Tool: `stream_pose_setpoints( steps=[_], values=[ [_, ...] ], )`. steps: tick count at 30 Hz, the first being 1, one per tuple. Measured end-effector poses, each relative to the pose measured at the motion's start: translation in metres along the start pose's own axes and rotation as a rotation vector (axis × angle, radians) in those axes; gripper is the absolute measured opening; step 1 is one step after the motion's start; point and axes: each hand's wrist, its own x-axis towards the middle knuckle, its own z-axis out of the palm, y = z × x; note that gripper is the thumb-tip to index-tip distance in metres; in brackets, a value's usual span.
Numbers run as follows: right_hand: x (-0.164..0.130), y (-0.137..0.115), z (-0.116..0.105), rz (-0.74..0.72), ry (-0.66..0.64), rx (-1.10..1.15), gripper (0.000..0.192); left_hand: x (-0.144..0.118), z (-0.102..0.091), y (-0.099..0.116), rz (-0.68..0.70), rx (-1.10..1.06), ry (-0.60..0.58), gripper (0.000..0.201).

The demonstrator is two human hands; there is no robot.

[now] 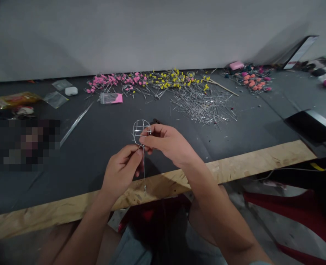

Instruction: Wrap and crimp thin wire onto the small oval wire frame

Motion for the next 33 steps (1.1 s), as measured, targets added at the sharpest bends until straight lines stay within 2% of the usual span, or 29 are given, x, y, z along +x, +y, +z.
stream_pose_setpoints(
  steps=[2,4,8,10,13,18,25,29,33],
  values=[
    [-0.001,-0.001,0.002,-0.021,-0.002,-0.025,0.014,0.001,-0.002,0.002,0.084,0.004,0.017,0.020],
    [-0.003,-0.004,0.005,-0.047,-0.014,-0.054,0.012,0.002,-0.004,0.002,0.135,-0.103,0.052,0.016],
    [-0.007,-0.011,0.010,-0.037,-0.073,-0.120,0.009,0.004,-0.010,0.003,0.074,-0.452,0.141,0.012],
    [-0.009,-0.011,0.011,0.000,-0.135,-0.178,0.009,0.006,-0.013,0.006,0.024,-0.530,0.103,0.016],
    [-0.010,-0.007,0.011,0.045,-0.201,-0.274,0.007,0.007,-0.018,0.010,-0.049,-0.523,0.013,0.016],
    [-0.009,0.000,0.011,0.049,-0.238,-0.304,0.008,0.009,-0.024,0.011,-0.111,-0.480,-0.043,0.012],
    [-0.006,-0.003,0.013,0.012,-0.395,-0.093,0.016,0.012,-0.031,0.014,-0.111,-0.528,0.090,0.012],
    [-0.004,0.000,0.006,0.006,-0.487,-0.096,0.016,0.010,-0.037,0.014,-0.160,-0.542,0.049,0.016],
    [-0.001,0.003,-0.002,0.058,-0.517,-0.146,0.018,0.008,-0.044,0.010,-0.210,-0.538,-0.005,0.021]
  ],
)
